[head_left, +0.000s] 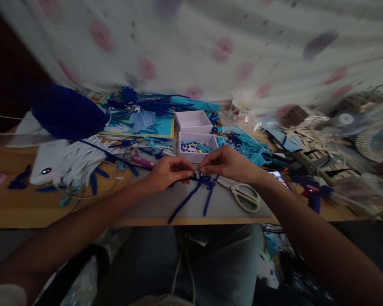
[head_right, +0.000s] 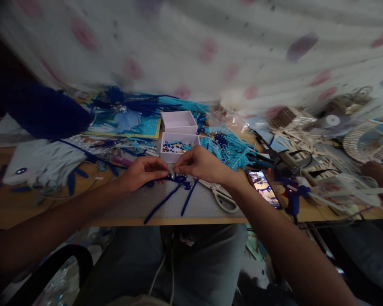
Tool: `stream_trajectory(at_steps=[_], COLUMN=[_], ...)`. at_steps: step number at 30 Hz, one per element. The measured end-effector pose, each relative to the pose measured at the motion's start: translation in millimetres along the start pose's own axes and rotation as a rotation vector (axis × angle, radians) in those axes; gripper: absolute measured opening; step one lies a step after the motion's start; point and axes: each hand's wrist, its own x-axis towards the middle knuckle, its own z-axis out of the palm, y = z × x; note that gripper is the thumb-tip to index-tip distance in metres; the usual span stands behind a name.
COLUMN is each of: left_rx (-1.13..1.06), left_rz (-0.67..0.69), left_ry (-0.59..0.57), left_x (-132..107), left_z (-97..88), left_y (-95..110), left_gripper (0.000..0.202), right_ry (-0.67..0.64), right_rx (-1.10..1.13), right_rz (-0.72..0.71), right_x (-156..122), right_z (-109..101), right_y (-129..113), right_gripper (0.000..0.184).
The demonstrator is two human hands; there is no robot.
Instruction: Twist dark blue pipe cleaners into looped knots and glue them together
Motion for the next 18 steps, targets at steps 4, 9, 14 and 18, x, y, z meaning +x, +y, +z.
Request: stream_trajectory(at_steps=[4, 9, 14, 18], left_rx=[-0.012, 0.115, 0.288, 0.408], left_rz=[-0.020, -0.070, -0.071, 0.004], left_ry=[-0.013, -0.150, -0.215, -0.148], left_x=[3, 11, 15, 13], left_z=[-1.5, -3.3, 0.8, 5.3], left_y=[-2, 5, 15, 13], left_gripper=[0.031, 0.025, 0.015, 0.015], right_ry=[0.075, 0.115, 0.178, 0.198], right_rx=[-0.066, -0.189, -0.308, -0.298], right_rz=[0.018, -0.037, -0.070, -0.055], right_x=[-1, -5, -7, -9], right_z=[2, 7, 11, 10], right_y=[-1, -12, -17, -13], right_gripper=[0.020, 0.013, 0.011, 0.013])
